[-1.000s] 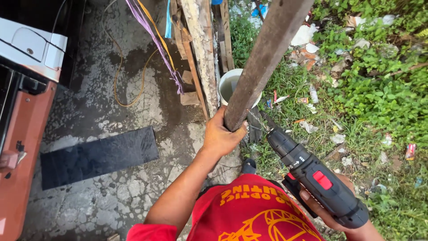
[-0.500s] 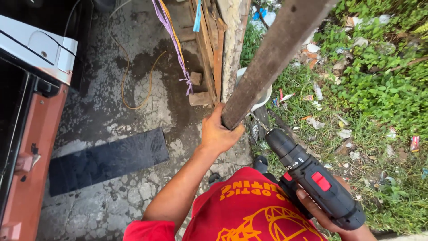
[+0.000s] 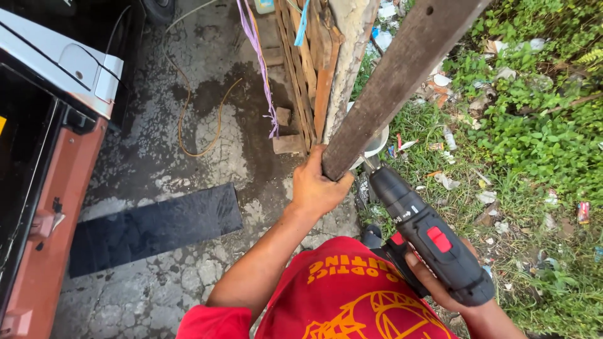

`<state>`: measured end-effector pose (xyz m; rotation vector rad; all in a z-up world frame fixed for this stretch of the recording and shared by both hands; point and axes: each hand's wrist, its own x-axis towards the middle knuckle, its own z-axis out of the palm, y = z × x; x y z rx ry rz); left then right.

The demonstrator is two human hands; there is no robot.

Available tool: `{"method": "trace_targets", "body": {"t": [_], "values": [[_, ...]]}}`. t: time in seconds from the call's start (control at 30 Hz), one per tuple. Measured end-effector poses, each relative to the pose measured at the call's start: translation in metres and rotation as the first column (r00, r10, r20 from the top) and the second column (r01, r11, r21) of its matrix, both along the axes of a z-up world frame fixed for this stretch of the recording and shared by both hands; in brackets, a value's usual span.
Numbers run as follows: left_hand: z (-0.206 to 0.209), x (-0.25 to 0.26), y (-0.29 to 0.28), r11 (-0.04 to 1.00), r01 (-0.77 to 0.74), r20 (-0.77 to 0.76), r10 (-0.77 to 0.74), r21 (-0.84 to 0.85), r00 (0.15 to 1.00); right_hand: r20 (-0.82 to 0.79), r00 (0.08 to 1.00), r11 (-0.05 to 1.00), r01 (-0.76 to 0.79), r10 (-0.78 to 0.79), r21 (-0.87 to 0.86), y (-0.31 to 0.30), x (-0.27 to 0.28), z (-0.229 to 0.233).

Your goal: Using a power drill to make holes in a wooden post.

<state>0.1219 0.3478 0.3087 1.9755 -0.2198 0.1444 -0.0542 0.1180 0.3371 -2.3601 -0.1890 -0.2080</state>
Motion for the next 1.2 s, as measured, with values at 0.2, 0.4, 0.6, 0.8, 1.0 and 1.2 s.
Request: {"method": "trace_targets", "body": {"t": [0.2,0.4,0.6,0.8,1.0,1.2], "values": [[-0.013,0.001,0.003,0.991,-0.133,0.164,0.132,-0.002,0.978,-0.074,0.997,0.999,0.003,-0.006,-0.043,0.012,0.004,-0.004],[-0.016,0.004,0.007,0.984,-0.175,0.182,0.178,-0.034,0.967,-0.111,0.994,1.000,0.025,-0.024,0.009,0.015,0.003,0.000],[-0.012,-0.001,0.010,0.986,-0.157,0.152,0.164,-0.060,0.975,-0.062,0.998,1.000,-0.001,-0.001,-0.028,0.020,-0.004,0.008],[-0.002,-0.005,0.008,0.990,-0.123,0.051,0.127,-0.076,0.991,-0.083,0.996,0.998,0.020,-0.025,-0.055,0.018,-0.013,0.006],[-0.002,0.000,0.004,0.991,-0.111,0.099,0.118,-0.068,0.988,-0.101,0.991,0.996,0.089,-0.092,-0.029,0.017,-0.013,0.012],[-0.002,0.004,-0.001,0.992,-0.112,0.143,0.119,-0.055,0.983,-0.082,0.994,0.997,0.070,-0.071,-0.009,0.012,-0.015,0.011]]}}
